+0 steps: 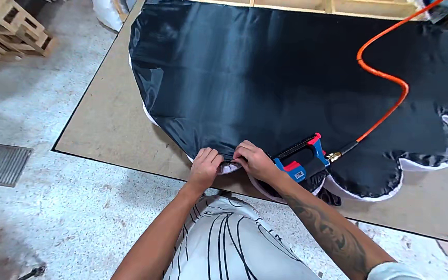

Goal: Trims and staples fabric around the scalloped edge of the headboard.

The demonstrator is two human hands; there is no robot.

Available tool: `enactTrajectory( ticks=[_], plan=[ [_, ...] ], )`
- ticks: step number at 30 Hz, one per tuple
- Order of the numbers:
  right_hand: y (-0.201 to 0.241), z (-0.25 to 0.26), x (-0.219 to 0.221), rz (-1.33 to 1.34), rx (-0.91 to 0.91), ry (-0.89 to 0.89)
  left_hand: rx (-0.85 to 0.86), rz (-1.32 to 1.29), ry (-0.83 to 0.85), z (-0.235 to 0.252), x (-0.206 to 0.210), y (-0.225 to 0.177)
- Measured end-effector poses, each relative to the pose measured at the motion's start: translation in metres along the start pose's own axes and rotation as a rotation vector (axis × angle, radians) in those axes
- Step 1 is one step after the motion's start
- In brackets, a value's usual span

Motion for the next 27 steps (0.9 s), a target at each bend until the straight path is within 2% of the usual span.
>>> enactTrajectory(
  ticks=[6, 11, 13, 22, 27],
  plan=[
    [0.008, -0.004, -0.002, -0.110, -0.012, 0.022, -0.137, -0.017, 0.024, -0.013, -0.003, -0.009],
    [0.005, -0.025, 0.015, -0.110, -0.053, 0.015, -0.025, -0.076, 0.031, -0.051, -0.005, -0.011],
    [0.003, -0.031, 0.017, -0.105, -0.056, -0.006, -0.029, -0.081, 0.036, -0.056, -0.005, -0.012],
    [0.005, -0.023, 0.006, -0.068, 0.016, 0.081, -0.027, -0.209, -0.004, -0.033, -0.002, -0.017],
    [-0.003, -0.012, -0.012, 0.064, 0.005, 0.217, -0.026, -0.091, -0.032, -0.024, -0.001, -0.025]
  ],
)
Point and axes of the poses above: each hand's wrist, its own z-axis towards the middle knuckle, its own x-axis out of the palm, y = z × x, the point moved 3 cm from there along z, towards the middle knuckle, and after that the axes turned 12 degrees about x, right-handed, at the moved point
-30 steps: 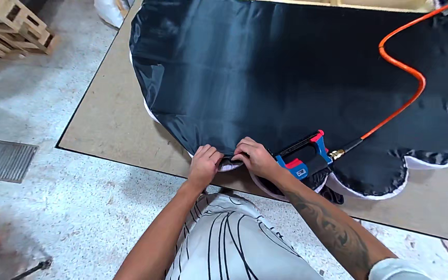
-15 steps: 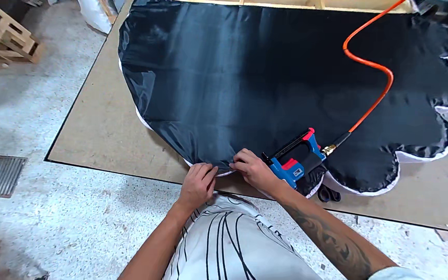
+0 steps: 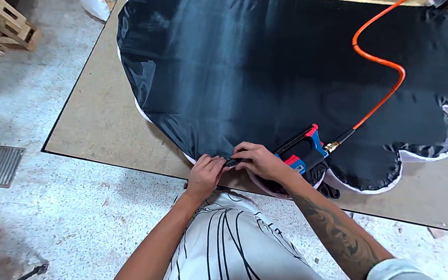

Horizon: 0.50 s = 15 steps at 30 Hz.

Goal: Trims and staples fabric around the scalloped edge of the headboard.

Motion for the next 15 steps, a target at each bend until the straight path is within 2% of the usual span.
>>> enactTrajectory(
  ticks=[4, 9, 15],
  plan=[
    [-0.002, 0.006, -0.012, -0.040, 0.000, 0.038, -0.025, -0.041, -0.054, -0.002, 0.004, -0.001],
    [0.001, 0.012, -0.012, -0.052, -0.031, 0.072, -0.194, -0.168, -0.058, 0.005, -0.006, -0.001],
    [0.003, 0.016, -0.003, -0.055, -0.037, 0.086, -0.426, -0.197, 0.004, 0.016, -0.015, 0.002]
  ],
)
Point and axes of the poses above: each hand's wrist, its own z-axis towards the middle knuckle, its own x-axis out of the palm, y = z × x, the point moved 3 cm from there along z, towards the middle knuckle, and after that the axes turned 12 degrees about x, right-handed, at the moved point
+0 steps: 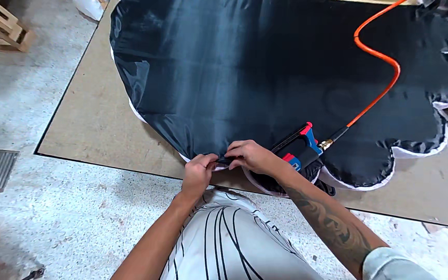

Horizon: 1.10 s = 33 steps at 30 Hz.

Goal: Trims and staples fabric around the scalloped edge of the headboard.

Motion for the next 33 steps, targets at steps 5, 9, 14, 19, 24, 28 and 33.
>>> enactTrajectory(
  ticks=[5, 9, 14, 19, 24, 28, 33],
  plan=[
    [0.006, -0.006, 0.013, -0.122, 0.033, -0.101, 0.007, -0.008, 0.007, -0.003, -0.001, -0.002],
    [0.007, -0.013, 0.013, -0.173, -0.057, -0.166, 0.208, 0.027, 0.047, -0.012, 0.004, -0.001],
    [0.008, -0.019, 0.018, -0.229, -0.119, -0.120, 0.366, 0.079, 0.102, -0.022, 0.014, 0.004],
    [0.009, -0.023, 0.022, -0.297, -0.133, -0.107, 0.482, 0.126, 0.152, -0.028, 0.018, 0.006],
    [0.010, -0.032, 0.030, -0.345, -0.102, -0.122, 0.469, 0.214, 0.264, -0.037, 0.022, 0.002],
    [0.022, -0.065, 0.005, -0.337, 0.135, -0.208, 0.398, 0.417, 0.367, -0.043, 0.031, -0.008],
    [-0.012, -0.132, -0.067, -0.439, 0.622, -0.216, 0.357, 0.464, 0.447, -0.054, 0.036, -0.009]
  ],
)
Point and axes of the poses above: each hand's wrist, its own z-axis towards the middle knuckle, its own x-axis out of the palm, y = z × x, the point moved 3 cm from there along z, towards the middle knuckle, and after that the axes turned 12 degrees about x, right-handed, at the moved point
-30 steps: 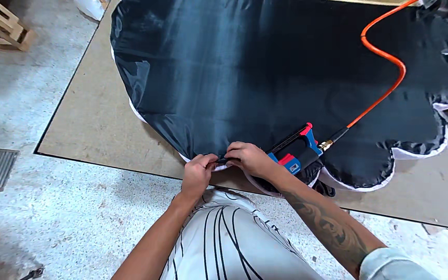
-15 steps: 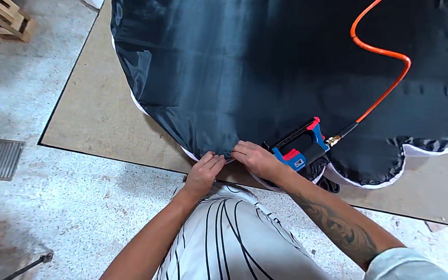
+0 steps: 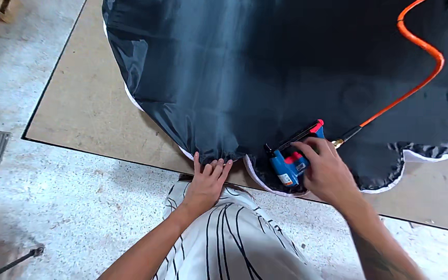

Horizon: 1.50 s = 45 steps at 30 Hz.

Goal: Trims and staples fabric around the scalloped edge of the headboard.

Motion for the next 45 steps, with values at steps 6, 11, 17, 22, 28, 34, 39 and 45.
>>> enactTrajectory(
  ticks=[6, 11, 17, 22, 28, 34, 39, 45],
  plan=[
    [-0.037, 0.006, 0.024, -0.269, -0.174, 0.113, 0.004, 0.016, 0.085, -0.010, 0.010, -0.007],
    [0.022, -0.027, -0.006, -0.013, -0.034, 0.238, 0.008, -0.056, 0.122, -0.025, 0.023, -0.007],
    [0.114, -0.064, 0.022, 0.408, 0.276, 0.085, 0.003, -0.134, 0.007, -0.030, 0.035, -0.009],
    [0.139, -0.067, 0.055, 0.428, 0.403, 0.068, 0.035, -0.159, -0.028, -0.032, 0.035, -0.005],
    [0.158, -0.072, 0.063, 0.382, 0.519, 0.065, 0.108, -0.201, -0.016, -0.034, 0.031, 0.007],
    [0.154, -0.082, 0.046, 0.415, 0.556, 0.033, 0.126, -0.356, -0.020, -0.015, -0.011, 0.038],
    [0.128, -0.101, 0.020, 0.298, 0.584, -0.100, 0.520, -0.540, -0.025, 0.088, -0.048, 0.101],
    [0.129, -0.125, 0.002, 0.230, 0.725, -0.128, 1.120, -0.490, 0.389, 0.175, -0.039, 0.109]
  ],
)
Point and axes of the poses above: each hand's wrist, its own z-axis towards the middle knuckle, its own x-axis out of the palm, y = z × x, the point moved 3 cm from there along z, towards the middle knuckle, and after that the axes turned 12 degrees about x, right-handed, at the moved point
